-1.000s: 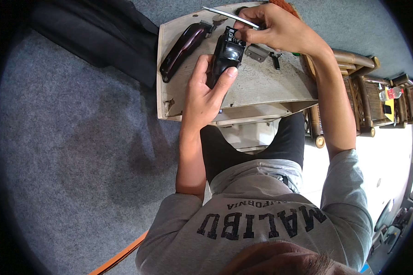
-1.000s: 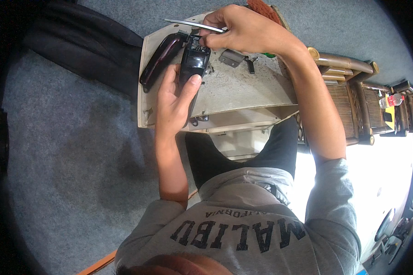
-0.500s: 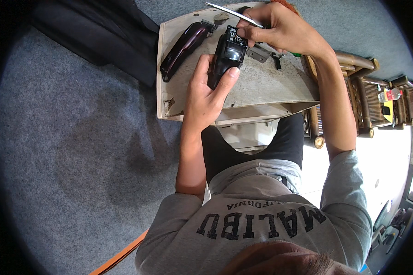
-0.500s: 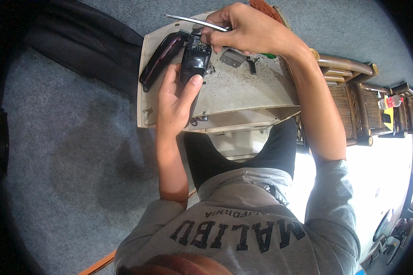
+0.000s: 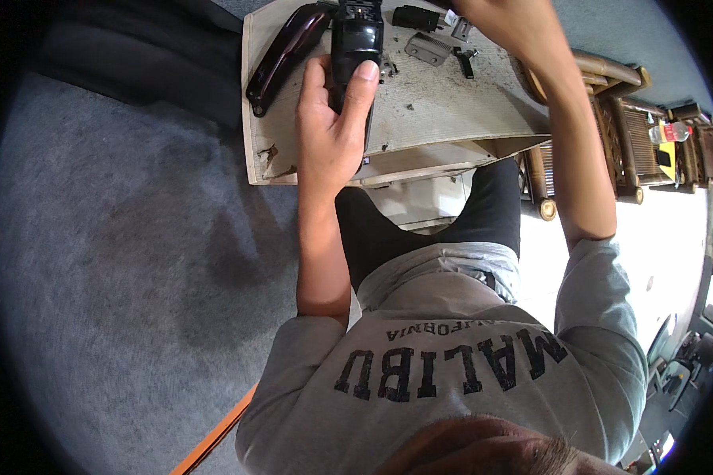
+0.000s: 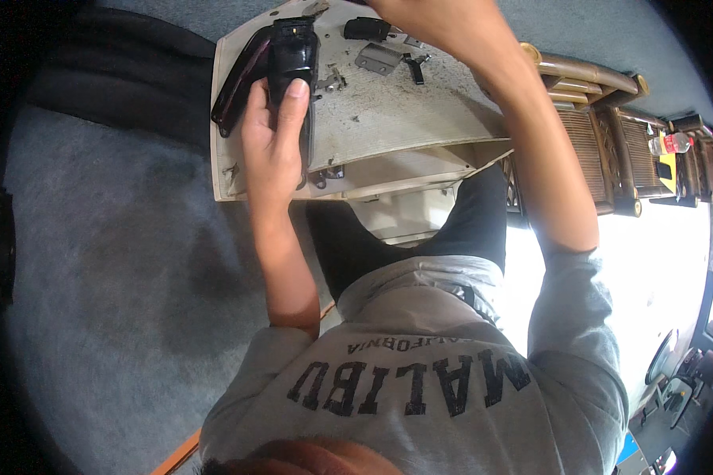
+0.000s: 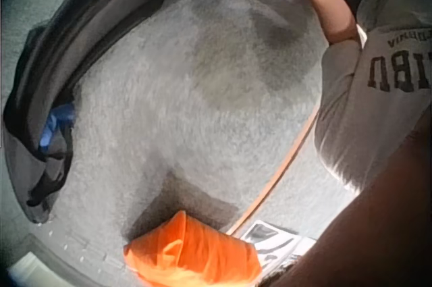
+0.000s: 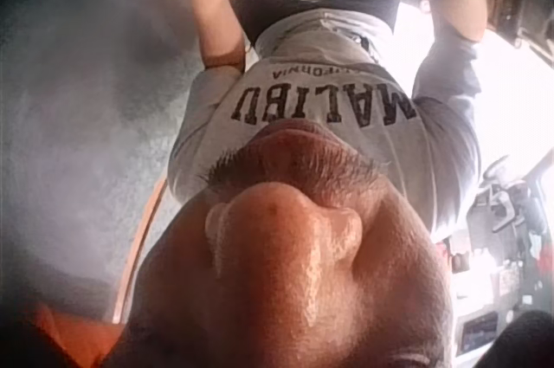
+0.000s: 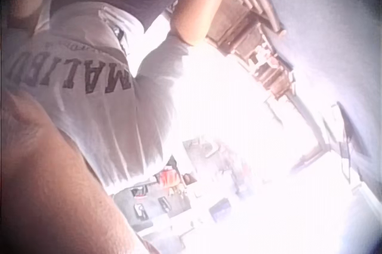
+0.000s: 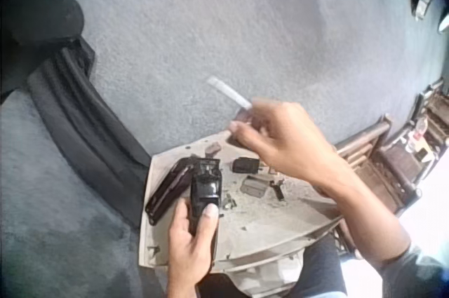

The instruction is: The person repairs a hair clipper by using a screwdriver to remove and replace screws on the motor housing and blade assembly.

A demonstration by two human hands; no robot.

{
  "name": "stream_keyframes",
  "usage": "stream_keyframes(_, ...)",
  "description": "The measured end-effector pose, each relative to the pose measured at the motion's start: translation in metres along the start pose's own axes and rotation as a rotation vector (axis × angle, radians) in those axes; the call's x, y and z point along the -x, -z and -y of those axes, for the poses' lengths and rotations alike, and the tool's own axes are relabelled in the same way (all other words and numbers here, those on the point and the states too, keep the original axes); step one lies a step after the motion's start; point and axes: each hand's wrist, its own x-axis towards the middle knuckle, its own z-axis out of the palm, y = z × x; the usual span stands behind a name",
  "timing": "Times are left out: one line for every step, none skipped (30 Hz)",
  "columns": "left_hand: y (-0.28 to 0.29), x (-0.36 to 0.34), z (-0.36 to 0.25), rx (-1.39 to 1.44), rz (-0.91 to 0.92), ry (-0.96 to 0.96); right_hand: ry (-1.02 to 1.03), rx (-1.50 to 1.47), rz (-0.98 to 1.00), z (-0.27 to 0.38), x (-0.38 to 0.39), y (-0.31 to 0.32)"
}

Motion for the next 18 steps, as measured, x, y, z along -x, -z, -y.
stream_keyframes(0.002,0.000,0.001,0.000,-0.008,0.002,-0.060,-0.024,-0.071,0.012,0.010,0.005)
stream_keyframes(0.001,-0.004,0.002,0.057,-0.025,-0.014,-0.058,-0.019,-0.072,0.020,0.022,0.011)
stream_keyframes(0.001,-0.007,0.003,0.112,-0.041,-0.028,-0.065,0.026,-0.089,0.026,0.036,0.018)
stream_keyframes(0.002,-0.008,0.005,0.123,-0.042,-0.025,-0.068,0.051,-0.100,0.023,0.046,0.025)
stream_keyframes(0.002,-0.008,0.005,0.124,-0.044,-0.027,-0.068,0.072,-0.107,0.019,0.054,0.029)
stream_keyframes(0.002,-0.007,0.004,0.134,-0.078,-0.022,-0.007,0.152,0.008,0.007,0.064,0.029)
stream_keyframes(0.001,-0.007,0.003,0.147,-0.110,-0.018,0.053,0.235,0.122,-0.004,0.074,0.028)
stream_keyframes(0.000,-0.008,0.002,0.136,-0.113,-0.018,0.163,0.253,0.165,-0.011,0.081,0.025)
stream_keyframes(-0.001,-0.007,0.002,0.140,-0.112,-0.019,0.183,0.244,0.140,-0.010,0.088,0.018)
stream_keyframes(0.000,-0.006,0.002,0.136,-0.100,-0.004,0.176,0.247,0.152,-0.010,0.095,0.012)
stream_keyframes(0.000,-0.006,0.002,0.131,-0.088,0.011,0.170,0.248,0.164,-0.009,0.100,0.008)
stream_keyframes(0.000,-0.006,0.003,0.131,-0.090,0.010,0.172,0.248,0.165,-0.003,0.102,0.004)
stream_keyframes(-0.001,-0.007,0.004,0.138,-0.086,-0.001,0.166,0.232,0.162,0.003,0.104,-0.001)
stream_keyframes(-0.001,-0.007,0.005,0.144,-0.083,-0.012,0.161,0.216,0.159,0.008,0.105,-0.006)
stream_keyframes(0.000,-0.006,0.006,0.142,-0.085,-0.012,0.162,0.213,0.159,0.009,0.104,-0.011)
stream_keyframes(0.000,-0.007,0.006,0.149,-0.088,-0.009,0.159,0.231,0.173,0.009,0.103,-0.016)
stream_keyframes(0.001,-0.008,0.006,0.157,-0.092,-0.007,0.155,0.249,0.186,0.009,0.103,-0.020)
stream_keyframes(0.000,-0.008,0.006,0.157,-0.091,-0.010,0.167,0.274,0.166,0.007,0.102,-0.024)
